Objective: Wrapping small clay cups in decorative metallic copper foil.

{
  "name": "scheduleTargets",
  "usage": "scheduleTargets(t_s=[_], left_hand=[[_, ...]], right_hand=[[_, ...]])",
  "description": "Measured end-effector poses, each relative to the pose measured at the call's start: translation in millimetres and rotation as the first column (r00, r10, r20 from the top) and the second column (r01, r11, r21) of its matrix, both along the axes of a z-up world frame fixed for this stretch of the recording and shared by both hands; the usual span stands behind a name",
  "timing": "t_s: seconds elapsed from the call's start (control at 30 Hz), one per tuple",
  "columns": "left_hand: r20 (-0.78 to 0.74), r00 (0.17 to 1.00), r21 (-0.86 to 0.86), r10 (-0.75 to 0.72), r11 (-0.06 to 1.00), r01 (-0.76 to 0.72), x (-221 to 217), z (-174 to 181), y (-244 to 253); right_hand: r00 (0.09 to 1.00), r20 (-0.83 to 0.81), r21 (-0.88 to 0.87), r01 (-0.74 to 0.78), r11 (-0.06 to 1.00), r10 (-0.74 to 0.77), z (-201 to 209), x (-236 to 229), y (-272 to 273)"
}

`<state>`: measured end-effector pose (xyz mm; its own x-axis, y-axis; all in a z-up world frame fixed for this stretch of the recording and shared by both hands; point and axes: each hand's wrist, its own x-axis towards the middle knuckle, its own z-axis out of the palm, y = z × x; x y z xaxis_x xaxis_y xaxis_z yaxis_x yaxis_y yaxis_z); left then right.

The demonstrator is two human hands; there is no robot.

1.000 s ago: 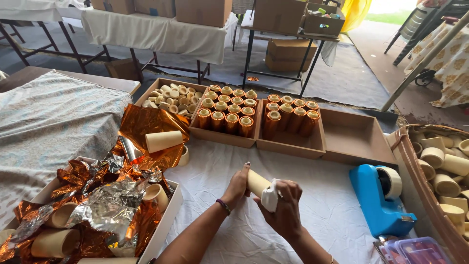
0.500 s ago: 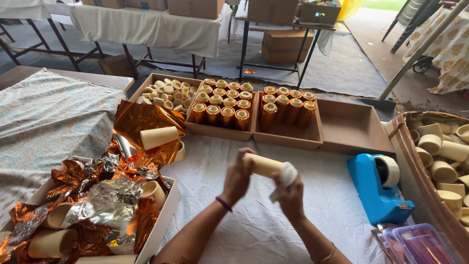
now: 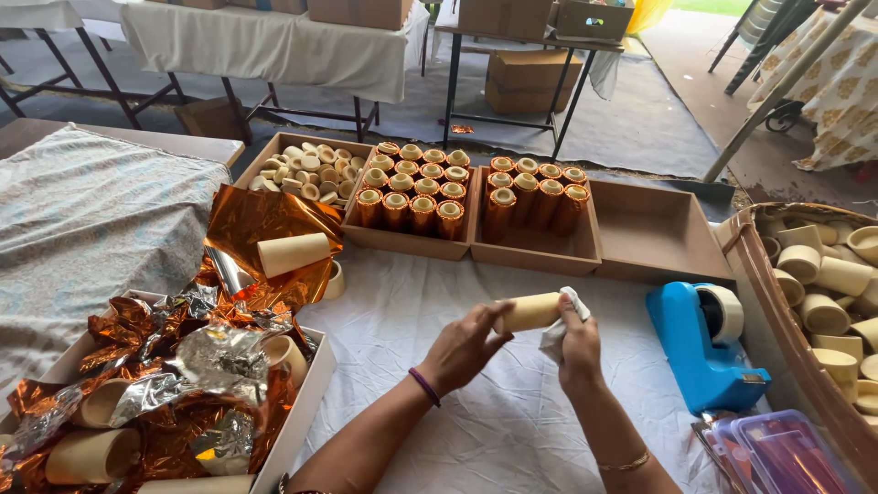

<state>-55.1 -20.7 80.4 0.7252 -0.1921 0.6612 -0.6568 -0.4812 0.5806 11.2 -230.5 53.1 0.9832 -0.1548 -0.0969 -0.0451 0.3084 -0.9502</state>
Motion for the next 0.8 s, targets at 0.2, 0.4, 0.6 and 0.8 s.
scheduleTargets(t_s=[0.2, 0.4, 0.6, 0.8], left_hand=[[-0.136, 0.990, -0.155, 0.040, 0.986, -0.061, 27.0, -34.3, 20.9], [-0.480, 0.842, -0.528, -0.245, 0.848, -0.054, 32.7, -55.0, 3.7], [-0.242, 0.970, -0.120, -0.031, 0.993, 0.002, 5.9, -19.5, -15.3], [0.085, 0.991, 0.040, 0.108, 0.993, -0.111, 6.8, 0.1, 11.5]], right_hand=[[0.967, 0.239, -0.374, 0.004, 0.927, 0.092, 15.0, -45.5, 39.8], [0.911, 0.389, -0.477, 0.069, 0.876, 0.140, 20.7, -41.5, 30.3], [0.986, 0.111, -0.009, -0.122, 0.993, 0.122, 7.3, 4.2, -8.1], [0.960, -0.111, 0.067, -0.251, 0.966, 0.257, 21.5, -20.9, 16.0]])
